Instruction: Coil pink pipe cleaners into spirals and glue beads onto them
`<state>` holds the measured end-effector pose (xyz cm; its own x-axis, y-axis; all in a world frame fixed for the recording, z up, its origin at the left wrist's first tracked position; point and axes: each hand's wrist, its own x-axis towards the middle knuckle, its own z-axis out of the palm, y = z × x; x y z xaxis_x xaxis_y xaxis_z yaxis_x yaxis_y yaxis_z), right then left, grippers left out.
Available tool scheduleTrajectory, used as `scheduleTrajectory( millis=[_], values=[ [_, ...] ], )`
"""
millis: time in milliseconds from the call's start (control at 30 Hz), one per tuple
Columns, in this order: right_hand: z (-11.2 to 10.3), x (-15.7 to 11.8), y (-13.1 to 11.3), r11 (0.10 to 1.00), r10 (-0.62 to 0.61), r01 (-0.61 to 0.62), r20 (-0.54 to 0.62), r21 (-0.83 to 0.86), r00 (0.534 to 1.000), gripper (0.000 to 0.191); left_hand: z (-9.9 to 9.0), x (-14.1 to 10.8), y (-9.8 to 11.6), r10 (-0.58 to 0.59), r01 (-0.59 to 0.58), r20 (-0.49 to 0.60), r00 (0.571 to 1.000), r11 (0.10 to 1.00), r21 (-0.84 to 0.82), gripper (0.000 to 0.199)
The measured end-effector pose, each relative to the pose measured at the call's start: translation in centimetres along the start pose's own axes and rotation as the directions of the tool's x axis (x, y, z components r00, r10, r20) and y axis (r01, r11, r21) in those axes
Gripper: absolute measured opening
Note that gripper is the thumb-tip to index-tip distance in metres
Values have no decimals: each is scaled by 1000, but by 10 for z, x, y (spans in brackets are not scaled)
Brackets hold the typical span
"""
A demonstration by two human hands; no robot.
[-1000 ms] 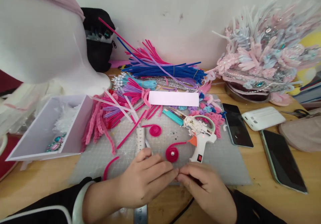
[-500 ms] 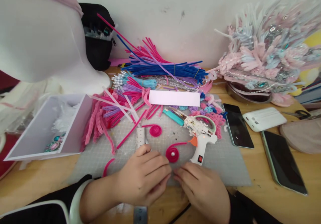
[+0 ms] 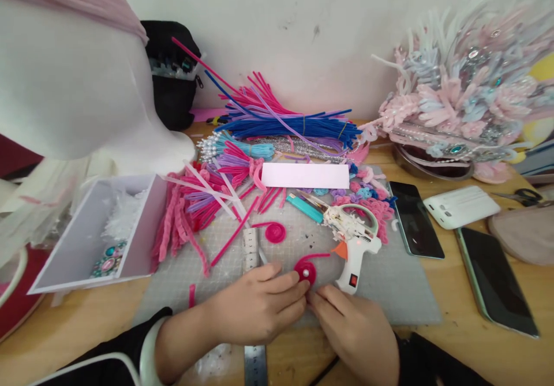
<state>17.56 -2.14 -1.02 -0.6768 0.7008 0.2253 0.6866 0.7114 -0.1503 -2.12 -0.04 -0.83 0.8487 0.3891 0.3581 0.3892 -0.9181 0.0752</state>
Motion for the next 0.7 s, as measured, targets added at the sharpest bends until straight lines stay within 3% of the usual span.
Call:
scheduleTrajectory(
  millis=[100,167,267,333,500,700],
  values=[
    [-1,0,-1,999,-12,12,-3,49,1000,20,-2,0,0,-51,48,-50,997,998,-46,16],
    [-1,0,-2,996,3,-1,-22,94,1000,20,-5,1,-5,-186,179,-80,979,980,-88,14],
    [-1,0,-2,986,51,-44,-39,164,998,20,-10,2,-21,-464,462,-43,885,886,-42,12],
    [-2,-2,0,970,57,-56,6,236,998,19,-11,3,-33,-542,542,-3,840,840,17,14],
    [-11,-7,6,882,16,-65,109,467,994,18,-6,-3,-44,-466,465,41,884,885,36,19],
    [-13,-4,7,852,55,-106,114,513,992,19,0,-7,-46,-491,488,49,870,871,59,20]
  ],
)
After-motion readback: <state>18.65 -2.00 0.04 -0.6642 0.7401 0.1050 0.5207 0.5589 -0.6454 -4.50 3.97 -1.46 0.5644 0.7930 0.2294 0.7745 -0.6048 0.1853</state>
